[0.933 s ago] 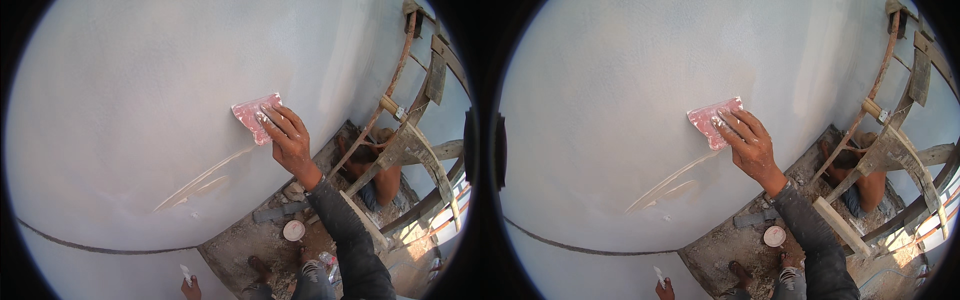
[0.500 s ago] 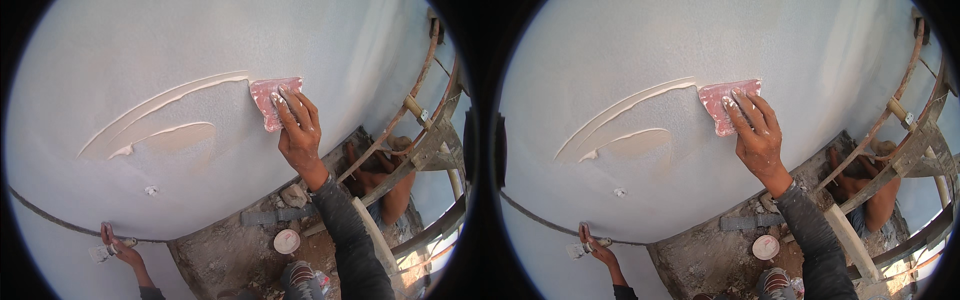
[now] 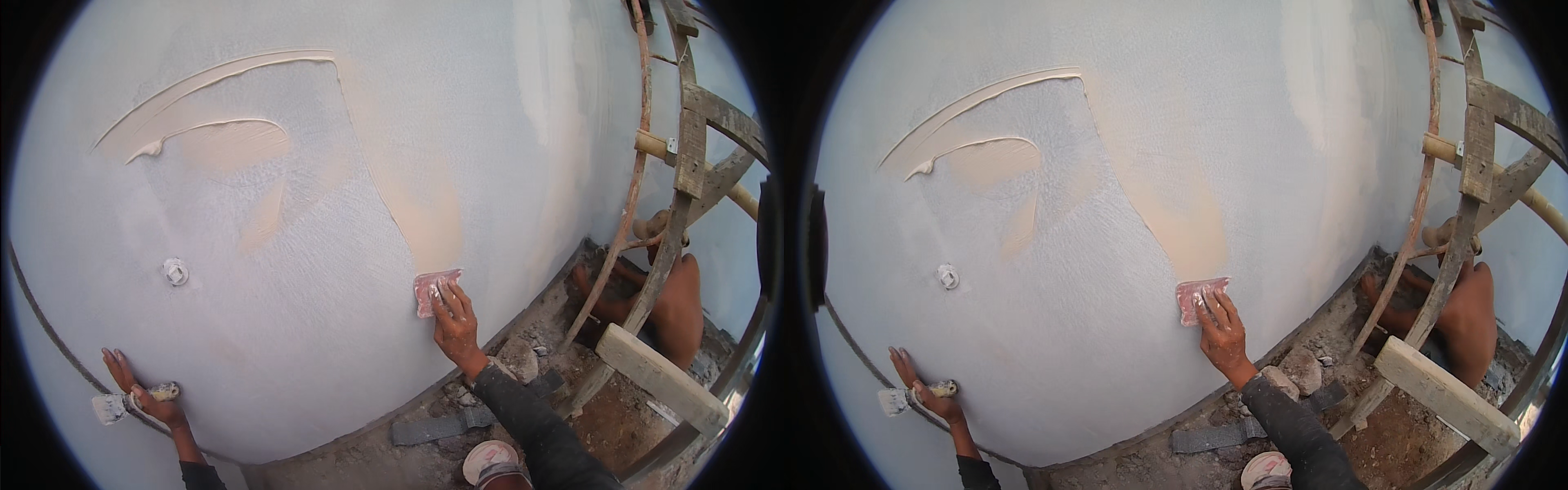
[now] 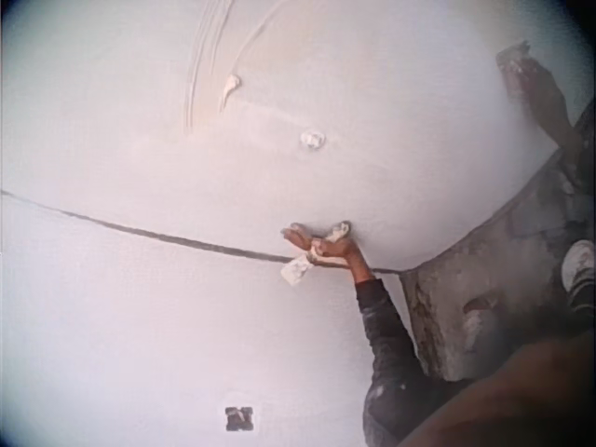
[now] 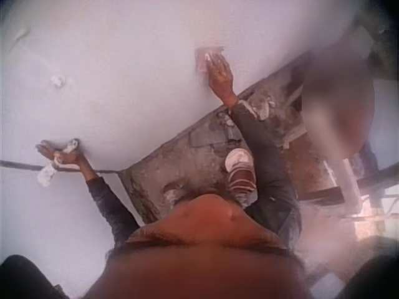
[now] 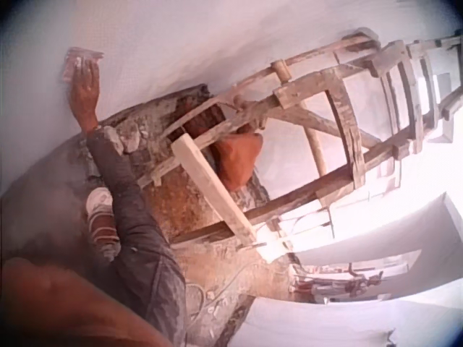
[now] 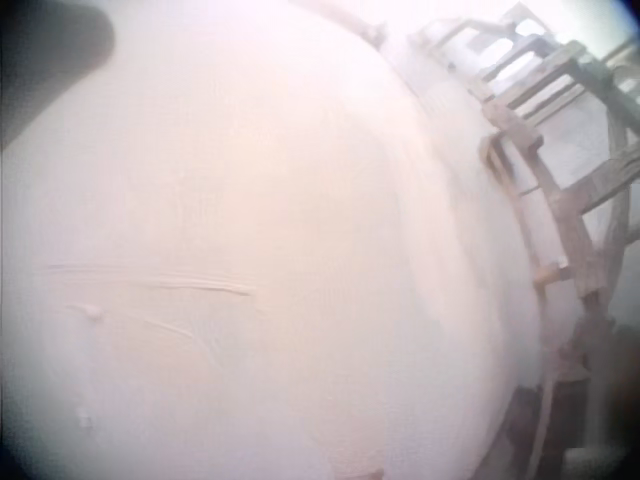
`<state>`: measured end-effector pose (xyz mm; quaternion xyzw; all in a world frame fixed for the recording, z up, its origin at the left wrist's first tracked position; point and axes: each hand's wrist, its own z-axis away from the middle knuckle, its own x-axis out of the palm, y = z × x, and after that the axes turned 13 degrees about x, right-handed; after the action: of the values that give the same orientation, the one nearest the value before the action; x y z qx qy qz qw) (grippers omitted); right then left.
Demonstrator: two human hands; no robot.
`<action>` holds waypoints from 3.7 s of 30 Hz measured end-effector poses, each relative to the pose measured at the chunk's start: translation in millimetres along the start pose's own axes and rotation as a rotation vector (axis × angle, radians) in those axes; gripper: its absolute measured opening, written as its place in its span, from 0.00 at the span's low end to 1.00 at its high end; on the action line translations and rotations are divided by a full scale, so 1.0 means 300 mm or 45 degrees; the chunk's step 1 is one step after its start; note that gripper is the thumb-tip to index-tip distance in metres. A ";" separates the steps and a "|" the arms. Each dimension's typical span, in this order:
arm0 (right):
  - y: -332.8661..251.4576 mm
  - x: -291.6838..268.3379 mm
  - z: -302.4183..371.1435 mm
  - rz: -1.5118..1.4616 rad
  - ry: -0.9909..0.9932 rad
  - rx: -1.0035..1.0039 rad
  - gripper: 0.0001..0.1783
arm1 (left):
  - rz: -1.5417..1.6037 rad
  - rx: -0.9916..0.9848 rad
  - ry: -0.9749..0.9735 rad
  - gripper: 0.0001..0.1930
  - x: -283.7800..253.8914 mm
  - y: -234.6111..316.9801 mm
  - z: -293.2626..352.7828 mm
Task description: The person applies plaster to a wall using a scraper and a smaller putty knife, picking up material from a container and smoothing it over the surface.
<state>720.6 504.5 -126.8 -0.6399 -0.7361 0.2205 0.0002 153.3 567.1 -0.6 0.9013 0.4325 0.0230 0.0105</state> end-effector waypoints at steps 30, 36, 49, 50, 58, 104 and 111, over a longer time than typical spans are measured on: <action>-0.021 -0.071 0.431 -0.294 -0.306 0.341 0.33 | -0.089 0.303 0.089 0.29 0.015 -0.212 0.065; 0.126 -0.171 0.157 -0.224 0.060 0.399 0.30 | -0.103 0.374 0.077 0.32 0.073 -0.002 0.001; 0.280 0.080 0.557 -0.060 -0.162 0.358 0.32 | -0.104 0.387 0.050 0.34 0.054 -0.075 0.030; 0.265 0.106 0.628 -0.062 -0.182 0.420 0.33 | -0.129 0.420 0.048 0.34 0.060 -0.065 0.034; 0.018 0.293 0.982 -0.115 -0.198 0.837 0.34 | -0.129 0.474 0.020 0.33 0.072 -0.043 0.020; 0.209 0.156 0.757 -0.089 -0.235 0.519 0.34 | -0.166 0.501 -0.001 0.35 0.068 -0.079 0.012; 0.009 0.103 1.065 -0.362 -0.505 0.885 0.32 | -0.162 0.472 -0.023 0.35 0.051 -0.068 0.018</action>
<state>627.2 430.3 -424.7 -0.4389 -0.6847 0.5723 0.1047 147.2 591.8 -6.5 0.8589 0.4852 -0.0658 -0.1504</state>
